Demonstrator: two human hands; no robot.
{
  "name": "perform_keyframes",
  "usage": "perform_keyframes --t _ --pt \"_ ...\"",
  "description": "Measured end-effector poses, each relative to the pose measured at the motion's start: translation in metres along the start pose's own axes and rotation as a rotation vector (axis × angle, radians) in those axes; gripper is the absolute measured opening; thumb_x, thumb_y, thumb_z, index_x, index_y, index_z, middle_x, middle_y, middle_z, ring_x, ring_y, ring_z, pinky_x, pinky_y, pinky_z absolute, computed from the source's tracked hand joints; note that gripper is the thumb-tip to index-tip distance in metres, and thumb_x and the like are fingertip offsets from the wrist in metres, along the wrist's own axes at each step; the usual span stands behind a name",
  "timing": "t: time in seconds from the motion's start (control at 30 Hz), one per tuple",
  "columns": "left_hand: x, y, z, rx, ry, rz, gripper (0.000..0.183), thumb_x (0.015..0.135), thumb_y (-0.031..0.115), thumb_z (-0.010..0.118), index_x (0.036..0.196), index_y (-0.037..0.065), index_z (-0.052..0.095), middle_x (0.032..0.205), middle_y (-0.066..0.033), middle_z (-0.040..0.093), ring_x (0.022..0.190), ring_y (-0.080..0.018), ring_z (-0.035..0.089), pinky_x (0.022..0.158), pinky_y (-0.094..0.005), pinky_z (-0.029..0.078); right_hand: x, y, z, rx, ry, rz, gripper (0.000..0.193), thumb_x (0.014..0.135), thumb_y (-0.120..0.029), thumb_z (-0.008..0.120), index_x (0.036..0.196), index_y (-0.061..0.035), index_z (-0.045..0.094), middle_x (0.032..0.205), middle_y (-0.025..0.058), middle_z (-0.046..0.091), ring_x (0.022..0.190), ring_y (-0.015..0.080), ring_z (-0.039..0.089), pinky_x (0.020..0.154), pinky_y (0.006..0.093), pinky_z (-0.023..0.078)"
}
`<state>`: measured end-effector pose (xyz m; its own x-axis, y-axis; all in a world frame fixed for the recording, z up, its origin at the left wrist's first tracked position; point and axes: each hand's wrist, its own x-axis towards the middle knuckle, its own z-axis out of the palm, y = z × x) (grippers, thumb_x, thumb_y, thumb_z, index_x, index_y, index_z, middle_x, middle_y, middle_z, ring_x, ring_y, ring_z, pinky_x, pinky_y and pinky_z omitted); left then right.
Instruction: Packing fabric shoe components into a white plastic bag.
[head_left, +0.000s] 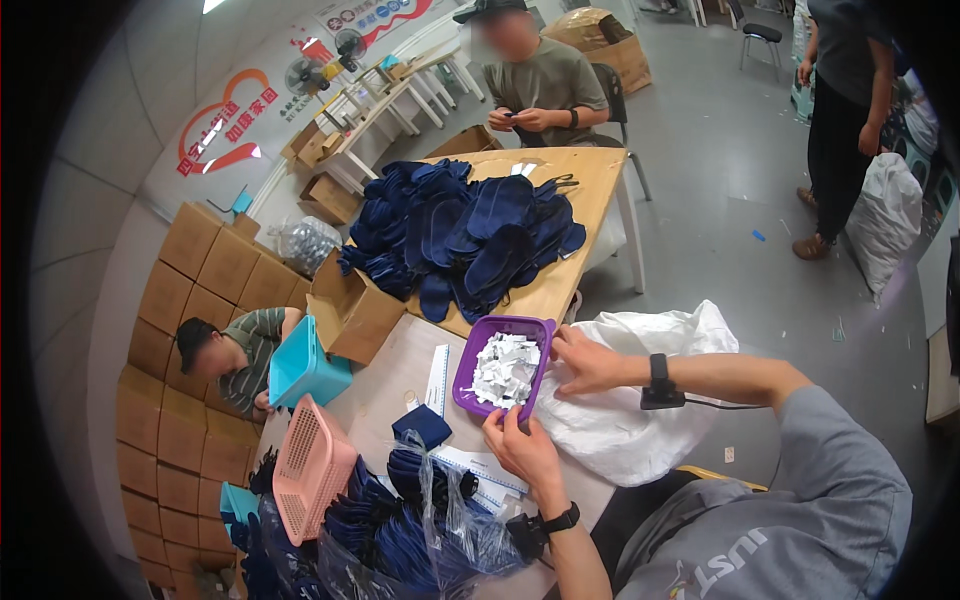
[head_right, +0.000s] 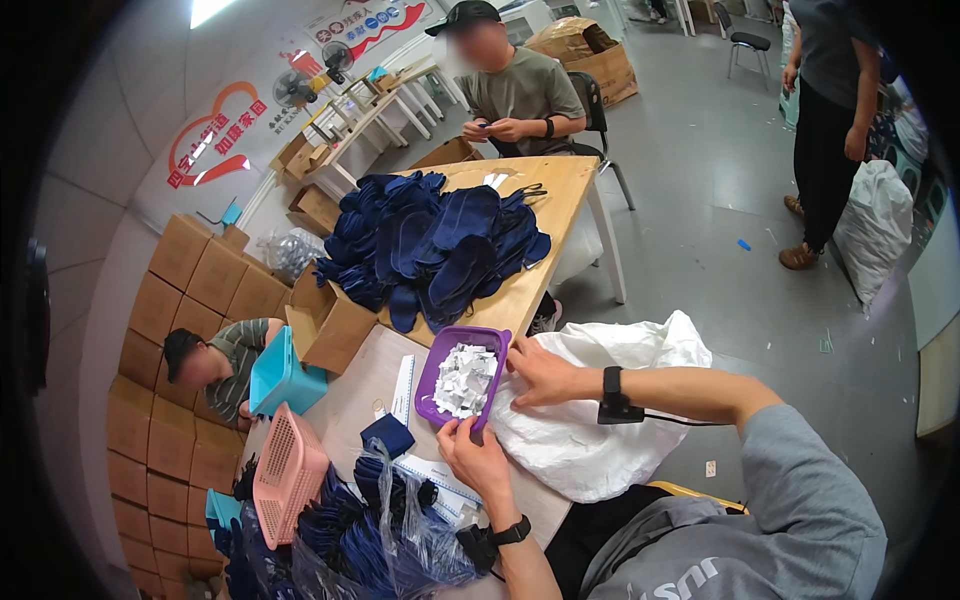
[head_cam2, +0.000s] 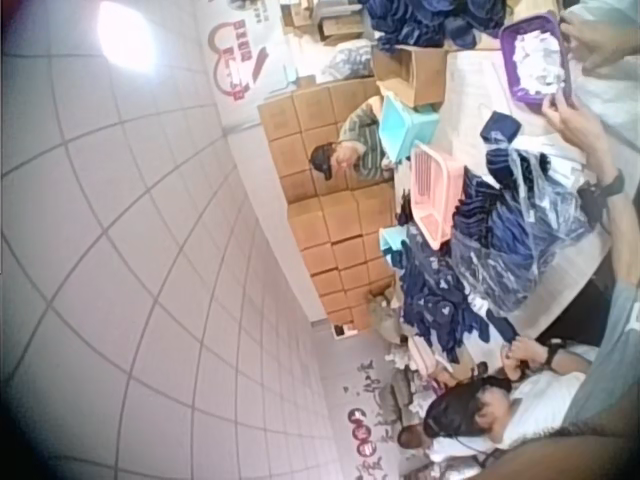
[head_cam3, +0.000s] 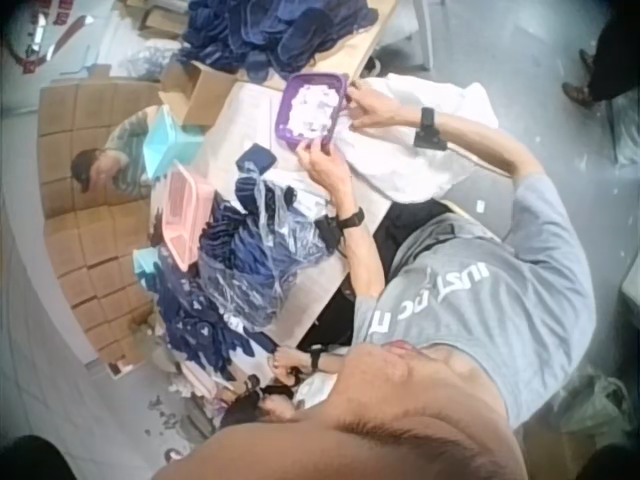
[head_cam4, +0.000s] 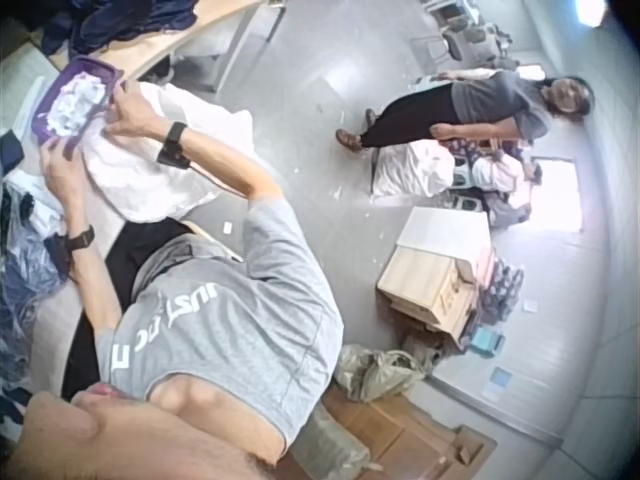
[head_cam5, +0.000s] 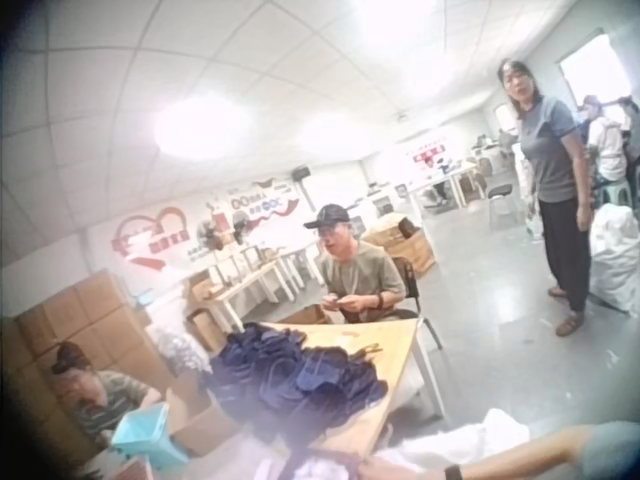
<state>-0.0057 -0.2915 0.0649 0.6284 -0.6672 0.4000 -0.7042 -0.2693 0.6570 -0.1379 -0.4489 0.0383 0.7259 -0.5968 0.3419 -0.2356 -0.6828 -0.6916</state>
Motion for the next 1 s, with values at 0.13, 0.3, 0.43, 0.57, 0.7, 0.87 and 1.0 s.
perform_keyframes --t 0.13,0.3,0.43,0.57,0.7,0.87,1.0 --pt "-0.003 0.006 -0.005 0.138 -0.039 0.028 0.031 0.077 0.004 0.074 0.108 0.001 0.07 0.122 -0.0159 0.056 0.114 -0.0364 0.054 0.098 -0.0472 0.044 -0.006 0.002 -0.025 -0.105 -0.17 0.103 0.056 0.073 -0.039 0.082 0.107 -0.0029 0.056 0.112 0.0199 0.053 0.111 0.0384 0.051 0.089 0.0462 0.047" --pt "-0.01 0.025 -0.003 0.189 0.103 0.073 0.034 0.078 0.005 0.073 0.112 0.0 0.068 0.128 -0.0163 0.053 0.116 -0.0383 0.052 0.098 -0.048 0.044 -0.028 -0.005 -0.039 -0.164 -0.283 0.173 0.053 0.078 -0.045 0.077 0.105 -0.0025 0.062 0.11 0.0214 0.06 0.108 0.0385 0.058 0.085 0.0477 0.05" --pt "-0.029 0.043 -0.013 0.104 0.002 0.164 0.032 0.08 0.008 0.072 0.112 0.002 0.068 0.124 -0.0158 0.057 0.116 -0.0373 0.053 0.098 -0.047 0.044 -0.048 -0.028 -0.077 -0.147 -0.28 0.175 0.05 0.083 -0.046 0.073 0.104 -0.0021 0.063 0.102 0.0181 0.064 0.101 0.0377 0.061 0.087 0.0454 0.051" --pt "-0.046 0.056 -0.009 -0.017 -0.335 0.459 0.03 0.084 0.014 0.073 0.112 0.006 0.071 0.119 -0.0129 0.062 0.116 -0.0337 0.054 0.098 -0.0459 0.044 -0.075 -0.017 -0.106 -0.096 -0.318 0.283 0.05 0.084 -0.047 0.072 0.102 -0.0011 0.066 0.104 0.0178 0.067 0.097 0.0347 0.065 0.085 0.0434 0.051" --pt "-0.055 0.056 -0.008 -0.019 -0.432 0.473 0.028 0.086 0.018 0.072 0.113 0.007 0.072 0.121 -0.0119 0.063 0.116 -0.0331 0.055 0.101 -0.0454 0.042 -0.11 0.036 -0.119 -0.166 -0.002 0.497 0.048 0.084 -0.046 0.073 0.098 -0.001 0.066 0.102 0.0162 0.067 0.095 0.0345 0.065 0.083 0.0434 0.052" --pt "-0.062 0.054 -0.01 -0.013 -0.478 0.514 0.029 0.088 0.022 0.07 0.114 0.008 0.071 0.124 -0.0111 0.063 0.118 -0.0316 0.055 0.101 -0.0455 0.041 -0.18 0.15 -0.107 -0.477 0.382 0.816 0.061 0.082 -0.053 0.073 0.106 0.0019 0.063 0.105 0.0216 0.065 0.096 0.0408 0.063 0.089 0.0473 0.051" --pt "-0.065 0.041 -0.014 -0.033 -0.569 0.505 0.03 0.089 0.024 0.069 0.114 0.008 0.071 0.123 -0.0116 0.064 0.119 -0.0323 0.055 0.101 -0.0458 0.041 -0.193 0.17 -0.1 -0.304 0.259 1.302 0.09 0.08 -0.065 0.069 0.134 0.0044 0.054 0.127 0.0252 0.06 0.118 0.0411 0.059 0.101 0.0462 0.048"
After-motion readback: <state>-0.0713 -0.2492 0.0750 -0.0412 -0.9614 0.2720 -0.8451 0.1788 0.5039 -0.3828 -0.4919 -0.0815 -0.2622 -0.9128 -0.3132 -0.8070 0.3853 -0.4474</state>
